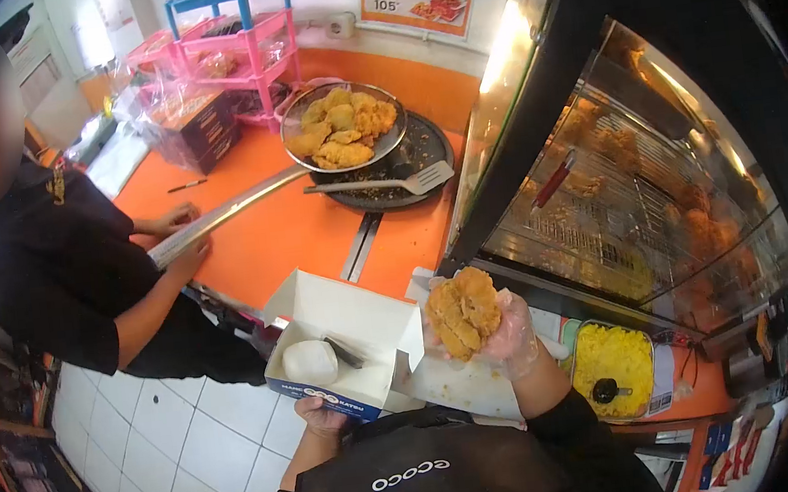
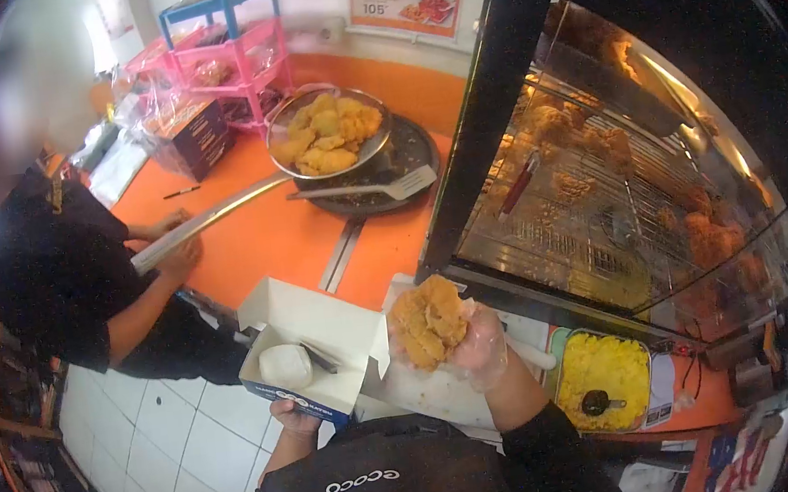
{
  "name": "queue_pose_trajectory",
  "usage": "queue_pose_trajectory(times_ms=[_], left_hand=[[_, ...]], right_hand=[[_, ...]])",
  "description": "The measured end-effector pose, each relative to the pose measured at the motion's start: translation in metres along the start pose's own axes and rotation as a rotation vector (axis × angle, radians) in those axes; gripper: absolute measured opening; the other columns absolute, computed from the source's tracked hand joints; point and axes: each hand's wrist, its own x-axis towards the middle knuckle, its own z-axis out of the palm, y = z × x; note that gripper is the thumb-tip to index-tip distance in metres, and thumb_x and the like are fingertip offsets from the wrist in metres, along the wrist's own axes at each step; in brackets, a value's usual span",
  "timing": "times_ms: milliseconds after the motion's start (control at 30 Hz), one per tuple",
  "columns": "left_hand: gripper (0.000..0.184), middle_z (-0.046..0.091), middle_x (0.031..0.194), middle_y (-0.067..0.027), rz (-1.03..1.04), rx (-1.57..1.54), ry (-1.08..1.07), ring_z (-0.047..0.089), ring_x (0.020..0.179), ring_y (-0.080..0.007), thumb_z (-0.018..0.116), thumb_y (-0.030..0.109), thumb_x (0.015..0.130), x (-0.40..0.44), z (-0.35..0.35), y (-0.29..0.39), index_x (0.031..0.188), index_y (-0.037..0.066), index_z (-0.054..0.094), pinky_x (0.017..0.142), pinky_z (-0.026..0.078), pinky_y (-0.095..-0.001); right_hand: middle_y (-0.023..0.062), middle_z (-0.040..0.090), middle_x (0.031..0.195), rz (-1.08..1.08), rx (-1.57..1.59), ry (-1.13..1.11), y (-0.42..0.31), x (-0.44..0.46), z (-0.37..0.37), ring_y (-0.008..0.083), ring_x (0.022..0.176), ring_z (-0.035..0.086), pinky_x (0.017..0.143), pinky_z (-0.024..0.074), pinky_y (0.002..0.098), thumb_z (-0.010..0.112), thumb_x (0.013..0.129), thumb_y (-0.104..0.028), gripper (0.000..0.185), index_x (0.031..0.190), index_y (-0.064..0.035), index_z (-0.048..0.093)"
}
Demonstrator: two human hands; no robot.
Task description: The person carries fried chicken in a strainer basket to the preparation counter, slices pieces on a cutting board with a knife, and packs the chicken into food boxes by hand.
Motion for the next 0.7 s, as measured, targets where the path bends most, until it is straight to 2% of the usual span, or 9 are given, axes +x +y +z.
queue_pose_trajectory(times_ms=[100, 167, 267, 367, 467, 567, 600, 700], left_hand=[[0.073, 0.057, 0.116, -0.0190, -0.037, 0.008, -0.013, 0.054, 0.108, -0.0368, 0.060, 0.009, 0.053, 0.016, 0.007, 0.005, 0.123, -0.001, 0.045, 0.098, 0.040, -0.0526], [0.074, 0.056, 0.116, -0.0188, -0.064, -0.001, -0.033, 0.054, 0.108, -0.0369, 0.060, 0.008, 0.052, 0.025, 0.002, 0.008, 0.124, -0.001, 0.045, 0.098, 0.040, -0.0526], [0.075, 0.055, 0.118, -0.0186, -0.118, -0.005, -0.042, 0.053, 0.110, -0.0371, 0.061, 0.009, 0.052, 0.031, 0.005, 0.009, 0.124, 0.000, 0.045, 0.099, 0.038, -0.0530], [0.077, 0.055, 0.118, -0.0189, -0.185, -0.075, -0.055, 0.051, 0.112, -0.0382, 0.056, 0.003, 0.048, 0.035, 0.007, 0.009, 0.124, 0.000, 0.045, 0.102, 0.034, -0.0542], [0.079, 0.055, 0.119, -0.0189, -0.215, -0.073, -0.064, 0.051, 0.112, -0.0382, 0.060, 0.005, 0.048, 0.038, -0.006, 0.007, 0.125, 0.000, 0.044, 0.103, 0.033, -0.0542], [0.083, 0.051, 0.124, -0.0188, -0.222, -0.074, -0.099, 0.047, 0.117, -0.0371, 0.063, 0.006, 0.049, 0.040, 0.004, 0.010, 0.129, 0.000, 0.041, 0.104, 0.031, -0.0536], [0.084, 0.050, 0.126, -0.0188, -0.219, -0.085, -0.120, 0.046, 0.118, -0.0367, 0.063, 0.006, 0.049, 0.042, 0.015, 0.009, 0.129, 0.000, 0.040, 0.104, 0.031, -0.0534], [0.087, 0.046, 0.130, -0.0187, -0.211, -0.112, -0.149, 0.044, 0.121, -0.0360, 0.064, 0.005, 0.050, 0.044, 0.024, 0.012, 0.132, 0.001, 0.036, 0.106, 0.029, -0.0526]], right_hand=[[0.0221, 0.049, 0.122, -0.014, -0.054, -0.067, 0.005, 0.003, 0.029, 0.0432, 0.108, 0.051, 0.080, 0.0503, 0.0528, 0.065, 0.070, -0.042, 0.078, 0.129, 0.0011, 0.039], [0.0214, 0.049, 0.122, -0.016, -0.043, -0.028, 0.010, 0.003, 0.040, 0.0443, 0.108, 0.051, 0.079, 0.0502, 0.0544, 0.064, 0.071, -0.041, 0.077, 0.131, 0.0002, 0.038], [0.0279, 0.042, 0.126, -0.038, -0.038, -0.019, 0.022, 0.012, 0.043, 0.0533, 0.108, 0.046, 0.075, 0.0512, 0.0527, 0.063, 0.067, -0.042, 0.084, 0.134, -0.0005, 0.033], [0.0226, 0.044, 0.127, -0.106, -0.125, 0.122, 0.034, 0.027, 0.055, 0.0457, 0.109, 0.049, 0.078, 0.0511, 0.0480, 0.068, 0.066, -0.038, 0.082, 0.131, -0.0006, 0.036], [0.0156, 0.049, 0.123, -0.132, -0.435, 0.024, 0.045, 0.051, 0.032, 0.0325, 0.109, 0.053, 0.084, 0.0492, 0.0410, 0.075, 0.065, -0.020, 0.074, 0.127, -0.0008, 0.041], [0.0108, 0.054, 0.117, -0.218, -0.768, 0.111, 0.055, 0.065, 0.054, 0.0211, 0.107, 0.055, 0.088, 0.0465, 0.0341, 0.077, 0.062, -0.005, 0.070, 0.123, -0.0021, 0.045], [0.0093, 0.057, 0.113, -0.223, -1.104, 0.121, 0.055, 0.067, 0.056, 0.0199, 0.107, 0.055, 0.091, 0.0446, 0.0323, 0.076, 0.064, -0.002, 0.065, 0.122, -0.0017, 0.046], [0.0136, 0.056, 0.114, -0.287, -1.590, -0.064, 0.067, 0.076, 0.048, 0.0236, 0.105, 0.056, 0.090, 0.0436, 0.0323, 0.077, 0.065, -0.011, 0.068, 0.123, 0.0003, 0.045]])
